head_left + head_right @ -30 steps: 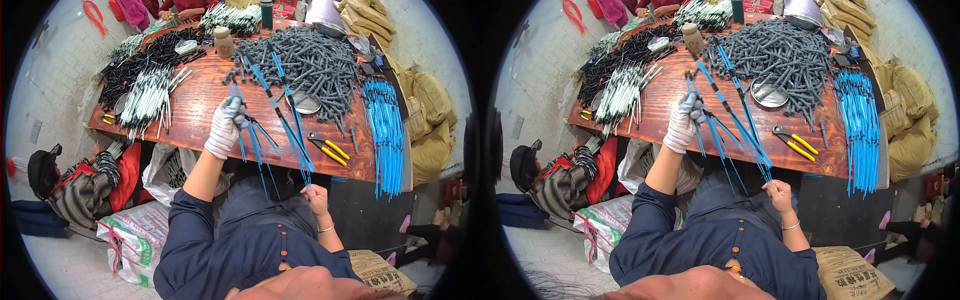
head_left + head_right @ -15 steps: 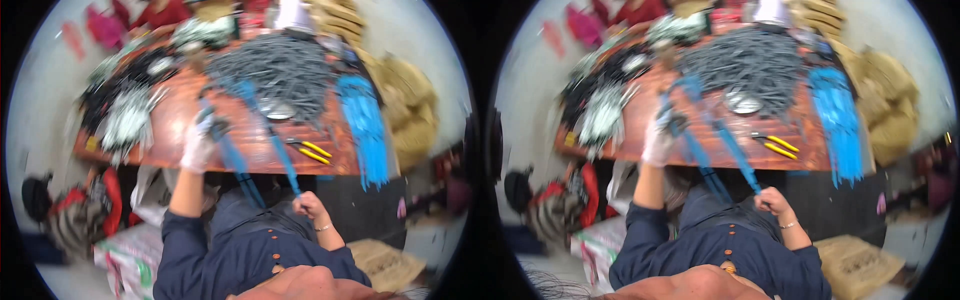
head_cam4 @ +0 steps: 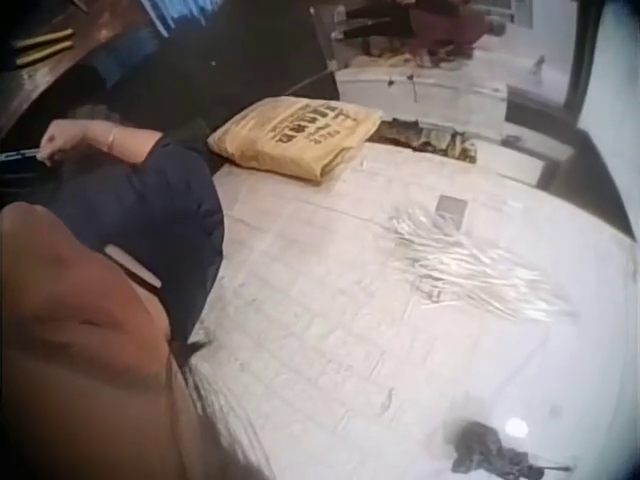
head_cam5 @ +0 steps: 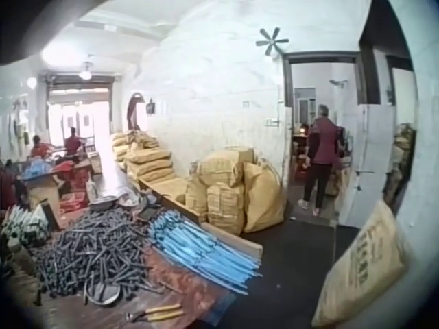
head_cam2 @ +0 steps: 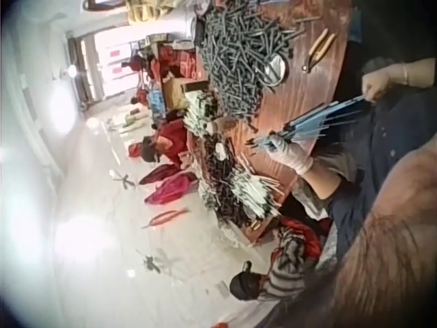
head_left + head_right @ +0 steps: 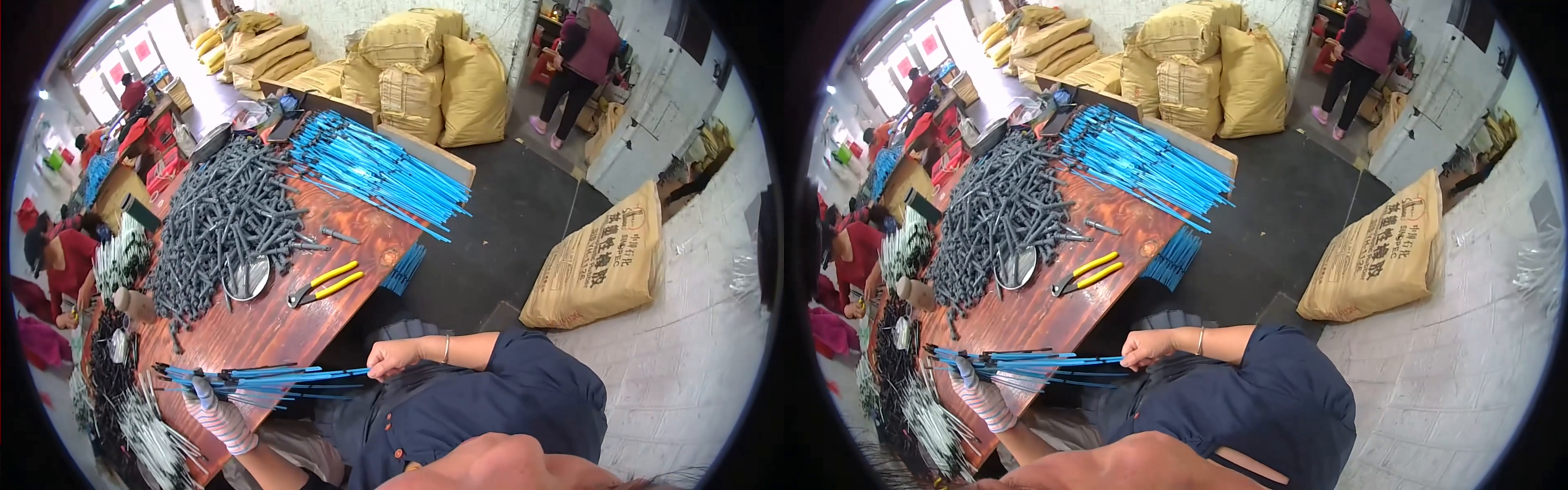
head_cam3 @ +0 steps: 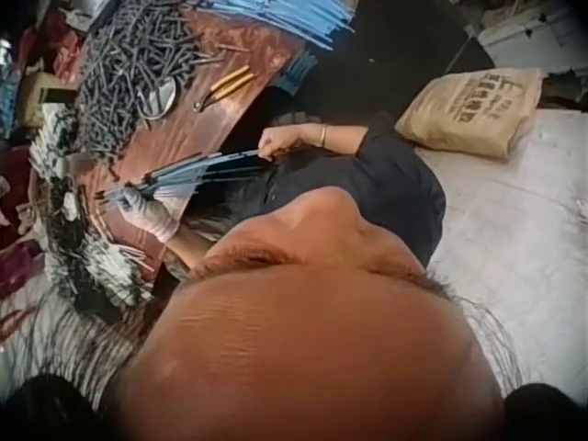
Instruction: Assembling the metal and plastic rib structure of umbrellas at a production station.
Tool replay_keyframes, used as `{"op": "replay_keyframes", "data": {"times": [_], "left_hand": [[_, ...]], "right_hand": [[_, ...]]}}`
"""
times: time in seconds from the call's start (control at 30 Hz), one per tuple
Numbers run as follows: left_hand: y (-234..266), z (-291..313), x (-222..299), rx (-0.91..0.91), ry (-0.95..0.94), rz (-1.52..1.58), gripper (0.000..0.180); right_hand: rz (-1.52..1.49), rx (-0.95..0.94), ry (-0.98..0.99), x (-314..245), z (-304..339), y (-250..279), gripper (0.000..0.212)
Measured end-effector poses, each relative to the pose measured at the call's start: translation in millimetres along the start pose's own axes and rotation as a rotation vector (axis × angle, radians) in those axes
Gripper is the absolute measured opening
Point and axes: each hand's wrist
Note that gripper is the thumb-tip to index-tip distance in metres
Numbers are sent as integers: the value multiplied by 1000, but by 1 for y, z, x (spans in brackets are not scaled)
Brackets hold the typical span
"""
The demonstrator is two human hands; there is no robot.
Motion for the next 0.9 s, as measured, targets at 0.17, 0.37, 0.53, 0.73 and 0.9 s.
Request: {"op": "replay_keyframes", "data": {"times": [0.17, 0.37, 0.53, 0.73, 0.9], "left_hand": [[-28, 11, -4, 161, -81, -119, 22], [-45, 1, -1, 57, 218, 494, 25], [-62, 8, 20, 198, 263, 697, 27], [-31, 30, 19, 17, 209, 573, 32], [-42, 57, 36, -239, 171, 547, 25]], "right_hand": [[344, 171, 50, -8, -9, -6, 21], [281, 244, 2, 4, -18, -17, 16], [515, 310, 136, 3, -29, -18, 22], [751, 281, 241, -37, -28, 18, 28], [941, 610, 239, -87, -25, 95, 17]]}}
Point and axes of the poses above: each hand's wrist, its own z-axis away from the middle knuckle, its own y-axis out of the back of the hand, x = y × z, and after that the axes turned 5 degrees about z, right-handed
